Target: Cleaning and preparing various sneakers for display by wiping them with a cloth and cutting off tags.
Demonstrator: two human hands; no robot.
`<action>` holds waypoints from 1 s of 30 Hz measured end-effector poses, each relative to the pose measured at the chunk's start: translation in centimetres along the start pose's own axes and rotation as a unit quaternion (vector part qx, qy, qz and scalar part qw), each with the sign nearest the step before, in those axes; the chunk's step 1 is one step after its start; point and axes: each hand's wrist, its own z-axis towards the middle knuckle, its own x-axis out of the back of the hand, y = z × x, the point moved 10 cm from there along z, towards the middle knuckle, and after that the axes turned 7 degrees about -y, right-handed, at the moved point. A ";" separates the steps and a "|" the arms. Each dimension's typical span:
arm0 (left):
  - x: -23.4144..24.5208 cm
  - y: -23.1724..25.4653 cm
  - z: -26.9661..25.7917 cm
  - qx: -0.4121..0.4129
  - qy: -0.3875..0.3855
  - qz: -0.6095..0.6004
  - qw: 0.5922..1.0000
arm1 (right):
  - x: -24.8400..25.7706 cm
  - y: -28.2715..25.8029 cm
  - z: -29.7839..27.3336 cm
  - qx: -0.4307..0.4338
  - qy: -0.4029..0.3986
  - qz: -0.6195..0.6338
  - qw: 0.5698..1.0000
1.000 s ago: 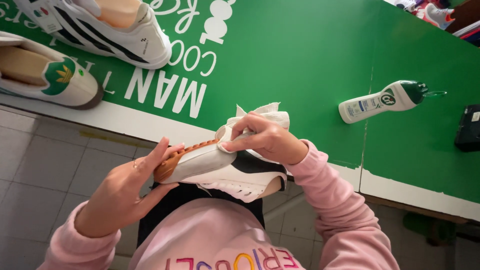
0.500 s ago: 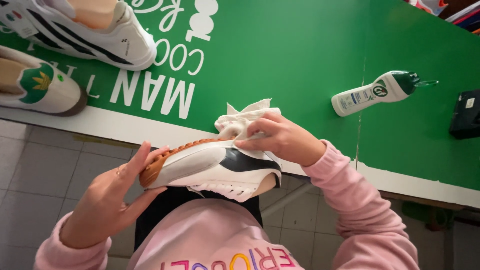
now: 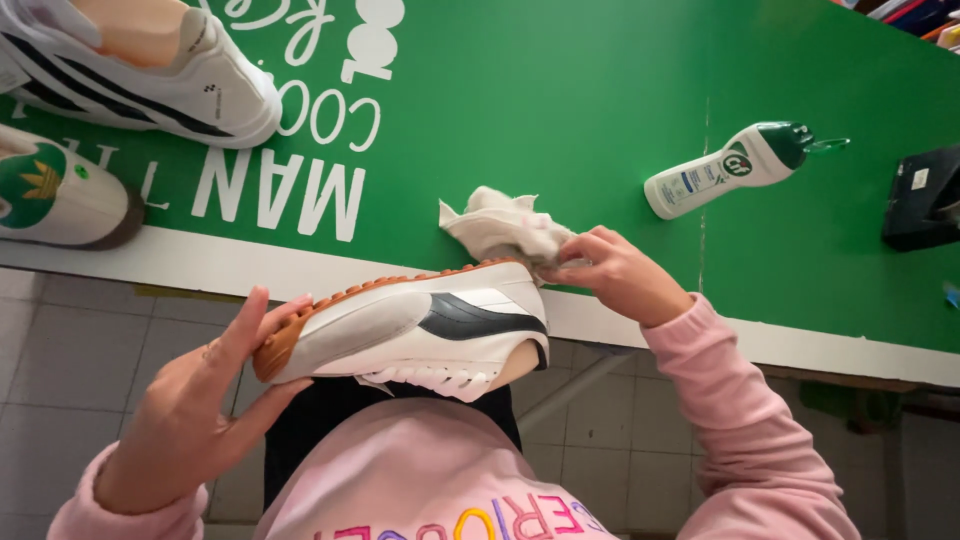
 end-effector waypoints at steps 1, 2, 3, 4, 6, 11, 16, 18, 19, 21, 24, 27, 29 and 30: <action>0.0 0.0 -0.1 -0.002 -0.001 0.000 1.000 | -0.2 0.1 -0.2 -0.002 0.002 -0.001 1.000; 0.0 -0.1 -0.3 0.005 -0.001 0.021 1.000 | -0.3 0.5 -0.5 -0.013 0.013 -0.002 1.000; 0.0 -0.2 -0.2 0.011 0.003 0.043 0.999 | -0.1 1.1 -0.6 -0.023 0.026 -0.006 0.999; 0.1 -0.4 0.1 0.007 0.004 0.044 0.999 | 0.7 0.9 0.1 -0.023 0.029 -0.010 0.999; -0.1 -1.0 -0.4 0.044 -0.006 0.048 0.998 | 2.5 0.2 0.4 -0.040 0.097 0.057 0.993; -0.2 -0.6 -0.1 0.029 -0.008 0.037 0.999 | 3.8 -4.9 4.1 0.030 0.122 0.078 0.989; -0.5 -1.0 -0.5 0.041 -0.024 0.036 0.998 | 2.9 -6.0 4.2 0.079 0.096 0.043 0.991; -0.2 0.1 0.1 0.015 -0.012 0.033 0.999 | 2.3 -4.9 3.4 0.057 0.086 0.040 0.994; -0.4 -0.6 -0.6 0.013 -0.011 0.033 0.999 | 2.2 -4.3 2.8 0.057 0.086 0.038 0.994; -0.8 -3.5 -2.2 0.086 -0.018 0.044 0.995 | 1.9 -2.7 1.7 0.027 0.088 0.021 0.996; -0.4 -3.3 -1.7 0.078 0.008 0.044 0.996 | 1.5 -0.3 -0.4 -0.022 0.088 0.023 0.996; -0.3 -4.9 -1.6 0.136 -0.008 0.035 0.990 | 0.8 3.4 -2.7 -0.112 0.110 0.122 0.980; -0.5 -6.5 -2.1 0.172 0.005 -0.025 0.985 | -0.5 5.9 -4.2 -0.167 0.159 0.217 0.949; -0.8 -7.8 -2.5 0.212 0.016 -0.083 0.974 | -1.4 7.8 -5.5 -0.218 0.204 0.312 0.902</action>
